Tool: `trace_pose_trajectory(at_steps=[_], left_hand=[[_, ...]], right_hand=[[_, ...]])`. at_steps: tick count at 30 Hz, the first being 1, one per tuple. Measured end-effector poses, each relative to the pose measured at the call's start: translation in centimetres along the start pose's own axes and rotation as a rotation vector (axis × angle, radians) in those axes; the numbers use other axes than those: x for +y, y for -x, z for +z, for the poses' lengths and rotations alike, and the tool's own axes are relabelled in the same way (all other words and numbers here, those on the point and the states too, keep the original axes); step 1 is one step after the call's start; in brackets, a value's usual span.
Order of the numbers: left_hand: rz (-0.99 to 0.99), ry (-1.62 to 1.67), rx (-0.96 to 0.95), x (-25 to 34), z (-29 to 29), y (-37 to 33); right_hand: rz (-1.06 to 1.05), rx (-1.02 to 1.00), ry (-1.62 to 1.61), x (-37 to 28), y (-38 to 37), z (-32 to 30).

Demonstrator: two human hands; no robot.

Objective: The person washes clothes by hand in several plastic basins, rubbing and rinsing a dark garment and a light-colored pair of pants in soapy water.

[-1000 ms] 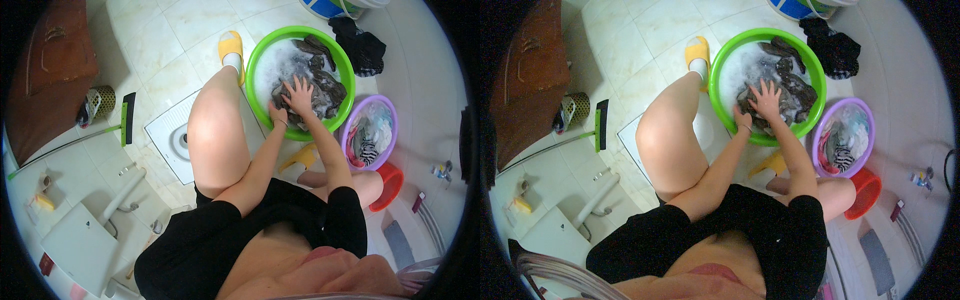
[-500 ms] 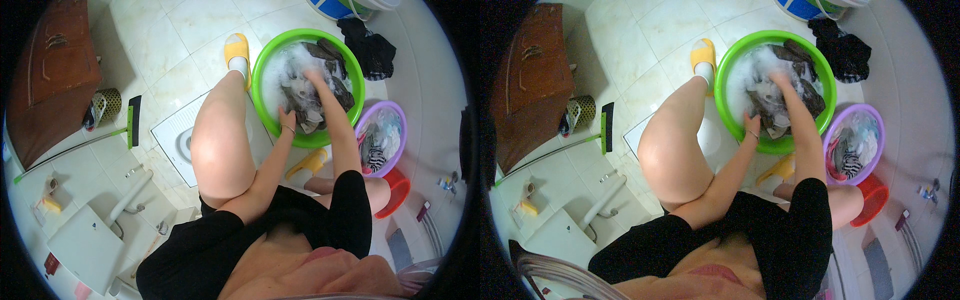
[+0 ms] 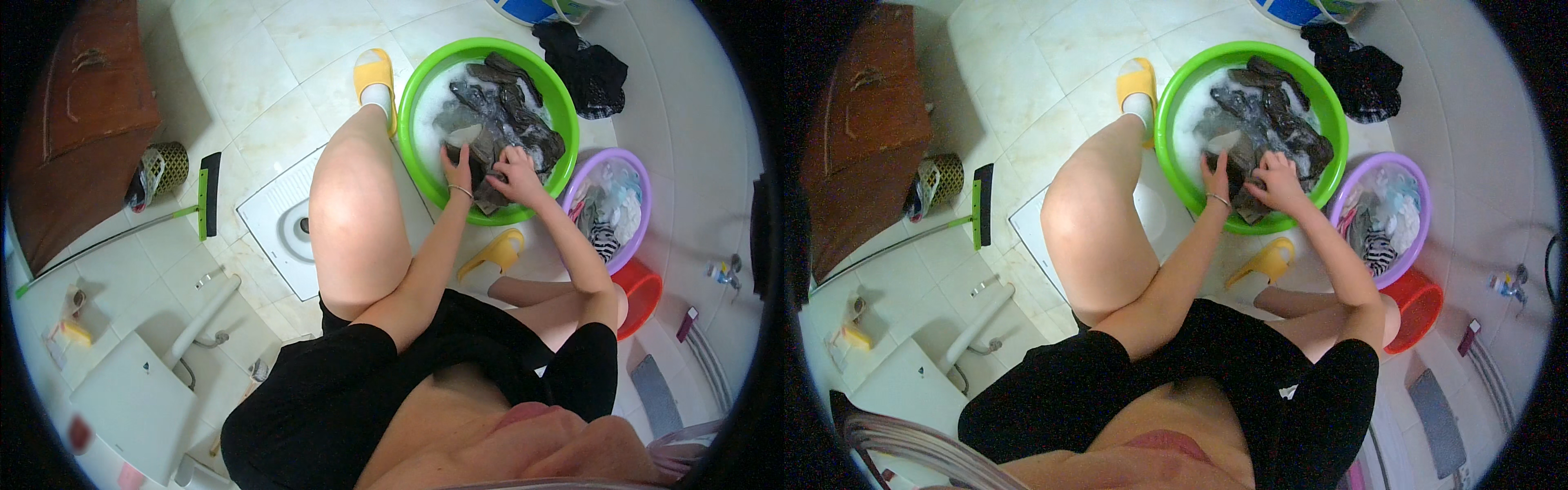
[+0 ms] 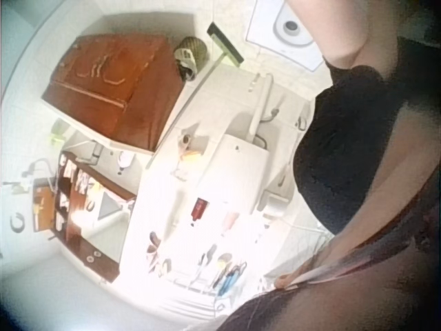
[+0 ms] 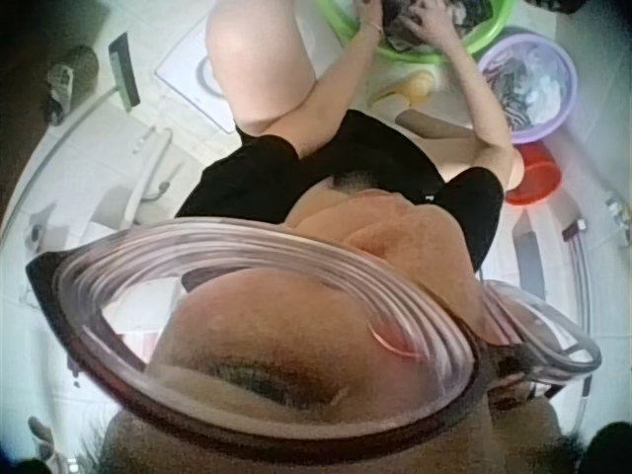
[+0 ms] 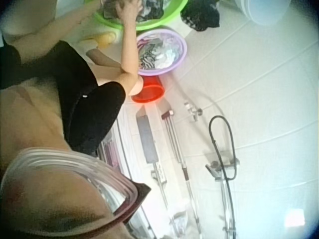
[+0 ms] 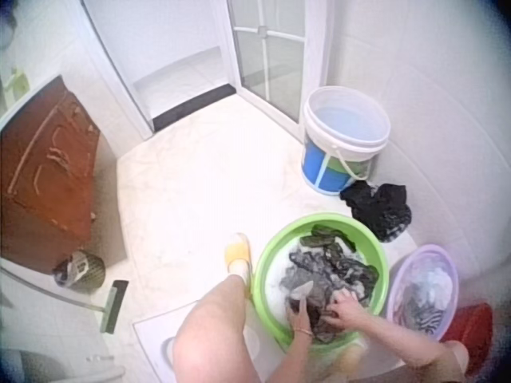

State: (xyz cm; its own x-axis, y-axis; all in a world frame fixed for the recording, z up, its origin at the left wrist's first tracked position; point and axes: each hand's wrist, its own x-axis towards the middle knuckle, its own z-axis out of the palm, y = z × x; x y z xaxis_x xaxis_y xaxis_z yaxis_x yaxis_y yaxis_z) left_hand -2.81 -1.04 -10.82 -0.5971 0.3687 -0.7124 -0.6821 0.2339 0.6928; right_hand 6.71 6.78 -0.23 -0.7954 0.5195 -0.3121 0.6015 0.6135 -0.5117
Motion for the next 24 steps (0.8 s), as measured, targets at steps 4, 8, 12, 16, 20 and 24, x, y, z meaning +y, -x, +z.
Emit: trace_pose_trajectory(at_steps=[4,8,12,16,20,24], left_hand=[[-0.01,-0.085,-0.054,-1.3,-0.4,-0.2],[-0.118,0.046,-0.062,-1.5,-2.0,-1.8],[0.097,-0.136,0.142,-1.6,-2.4,-1.6],[0.137,-0.381,0.05,0.7,0.0,-0.3],[0.09,-0.403,0.263,-0.2,-2.2,-1.7],[-0.252,-0.284,0.121,-0.2,1.0,1.4]], right_hand=[[-0.066,0.215,0.145,0.2,-2.3,2.9],[-0.049,0.379,0.266,-1.0,-7.4,8.4],[0.165,0.139,0.505,1.0,-11.7,12.8],[0.448,0.093,0.272,7.4,-13.2,14.4],[0.442,0.144,0.366,3.4,-16.2,10.1],[0.58,0.111,-0.262,11.4,-13.9,5.4]])
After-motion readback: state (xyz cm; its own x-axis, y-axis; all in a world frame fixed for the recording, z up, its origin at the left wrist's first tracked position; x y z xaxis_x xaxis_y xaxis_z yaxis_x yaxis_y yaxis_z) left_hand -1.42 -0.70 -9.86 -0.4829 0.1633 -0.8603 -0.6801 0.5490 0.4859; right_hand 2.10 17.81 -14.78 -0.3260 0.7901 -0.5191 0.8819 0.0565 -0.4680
